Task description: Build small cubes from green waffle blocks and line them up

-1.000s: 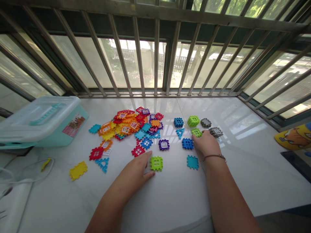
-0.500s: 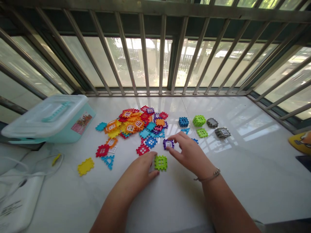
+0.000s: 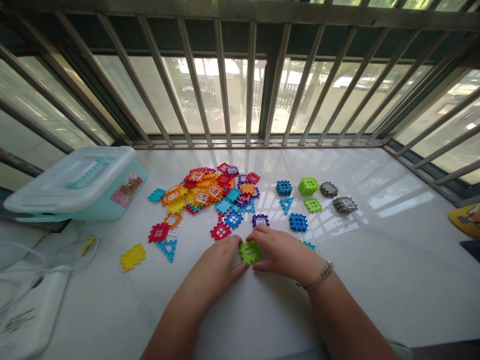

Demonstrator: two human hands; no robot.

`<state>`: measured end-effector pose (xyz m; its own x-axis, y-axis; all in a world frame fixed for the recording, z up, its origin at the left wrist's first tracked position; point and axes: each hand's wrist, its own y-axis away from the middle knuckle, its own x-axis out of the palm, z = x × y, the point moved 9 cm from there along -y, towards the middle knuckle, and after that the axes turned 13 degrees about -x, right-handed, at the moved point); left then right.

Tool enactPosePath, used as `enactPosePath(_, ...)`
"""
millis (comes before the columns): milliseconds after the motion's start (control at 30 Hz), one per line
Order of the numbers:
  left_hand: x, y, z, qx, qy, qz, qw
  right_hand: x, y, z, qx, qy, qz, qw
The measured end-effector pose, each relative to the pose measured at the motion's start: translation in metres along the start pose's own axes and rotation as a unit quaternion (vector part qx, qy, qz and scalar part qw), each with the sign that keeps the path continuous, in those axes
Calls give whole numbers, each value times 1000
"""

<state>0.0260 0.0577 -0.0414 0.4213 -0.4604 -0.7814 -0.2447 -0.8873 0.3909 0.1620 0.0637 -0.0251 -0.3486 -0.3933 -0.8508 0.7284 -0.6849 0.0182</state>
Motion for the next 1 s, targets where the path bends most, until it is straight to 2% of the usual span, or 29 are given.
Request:
enactPosePath(167, 1, 0, 1, -6, -15, -3, 1000, 2, 0, -5, 22, 3, 3, 1000)
enactPosePath(400, 6, -1, 3, -7, -17, 3, 1000, -7, 3, 5, 10, -8, -13, 1000)
enactPosePath(567, 5, -2, 8, -15, -8, -8, 1000, -29, 10, -1, 0, -16, -76, 997)
enactPosePath(700, 4, -3, 9, -27, -11, -1, 1000, -62, 27, -22, 22, -6, -148, 989)
enactPosePath(767, 3, -3, 9, -33, -12, 4, 999, -90, 47, -41, 64, 32, -225, 972)
enactPosePath(867, 2, -3, 9, -40, -13, 8, 999, -129, 94, -77, 170, 128, -364, 907)
enactPosePath(933, 2, -4, 10, -43, -15, 9, 999, -139, 125, -104, 271, 170, -411, 853)
enactPosePath(1000, 2, -4, 10, -43, -17, 8, 999, -136, 147, -129, 370, 182, -409, 814)
